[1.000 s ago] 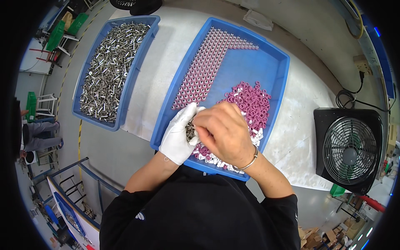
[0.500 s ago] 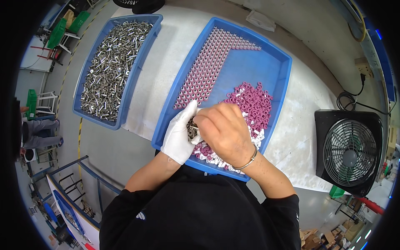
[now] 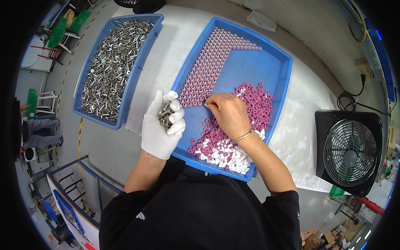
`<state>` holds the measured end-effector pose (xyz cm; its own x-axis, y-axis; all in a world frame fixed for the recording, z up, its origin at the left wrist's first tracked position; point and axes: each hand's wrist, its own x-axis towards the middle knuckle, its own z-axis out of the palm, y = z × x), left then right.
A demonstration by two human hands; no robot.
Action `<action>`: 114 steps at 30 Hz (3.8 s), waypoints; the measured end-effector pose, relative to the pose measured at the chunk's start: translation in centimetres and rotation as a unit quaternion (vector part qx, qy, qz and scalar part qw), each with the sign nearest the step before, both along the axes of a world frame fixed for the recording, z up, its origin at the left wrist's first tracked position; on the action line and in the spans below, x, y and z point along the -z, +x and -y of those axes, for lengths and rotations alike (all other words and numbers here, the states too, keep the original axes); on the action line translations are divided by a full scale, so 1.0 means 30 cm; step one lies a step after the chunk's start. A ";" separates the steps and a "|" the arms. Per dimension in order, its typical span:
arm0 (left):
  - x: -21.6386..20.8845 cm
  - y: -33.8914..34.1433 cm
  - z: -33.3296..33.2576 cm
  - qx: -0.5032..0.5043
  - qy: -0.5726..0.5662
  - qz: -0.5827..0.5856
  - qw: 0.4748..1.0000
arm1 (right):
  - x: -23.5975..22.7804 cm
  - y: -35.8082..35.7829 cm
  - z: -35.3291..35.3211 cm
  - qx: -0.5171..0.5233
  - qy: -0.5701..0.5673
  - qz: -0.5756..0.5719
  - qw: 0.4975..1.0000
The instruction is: The person picks metal pins from a bin, inserts them into sleeves, and arranges the assembled components into rows inside a tray.
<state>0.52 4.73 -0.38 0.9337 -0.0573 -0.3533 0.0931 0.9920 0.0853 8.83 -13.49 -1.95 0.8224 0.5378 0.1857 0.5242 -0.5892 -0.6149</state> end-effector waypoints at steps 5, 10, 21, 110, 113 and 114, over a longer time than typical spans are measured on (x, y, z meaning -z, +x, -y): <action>0.003 -0.008 0.006 0.014 -0.004 -0.006 1.000 | 0.030 0.007 -0.017 -0.013 -0.022 0.023 0.999; -0.085 0.019 0.010 0.038 -0.030 -0.008 0.999 | -0.026 -0.001 -0.003 0.022 -0.042 -0.056 0.997; -0.106 0.144 0.081 0.093 0.009 0.053 0.994 | -0.149 -0.059 0.322 0.199 -0.037 -0.018 0.979; -0.001 0.270 0.221 0.137 0.050 -0.041 0.988 | -0.142 0.253 0.242 0.094 -0.109 0.004 0.990; 0.005 0.258 0.225 0.158 0.052 -0.009 0.986 | -0.165 0.114 0.322 0.063 -0.136 -0.012 0.989; 0.007 0.255 0.224 0.163 0.055 0.000 0.985 | -0.164 0.079 0.333 0.042 -0.148 -0.018 0.988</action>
<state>8.15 -2.00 -0.59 0.8722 -0.3156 -0.3736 0.4050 0.8944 0.1900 11.20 -23.48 2.97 0.8696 0.4937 0.0000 0.4463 -0.7862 -0.4273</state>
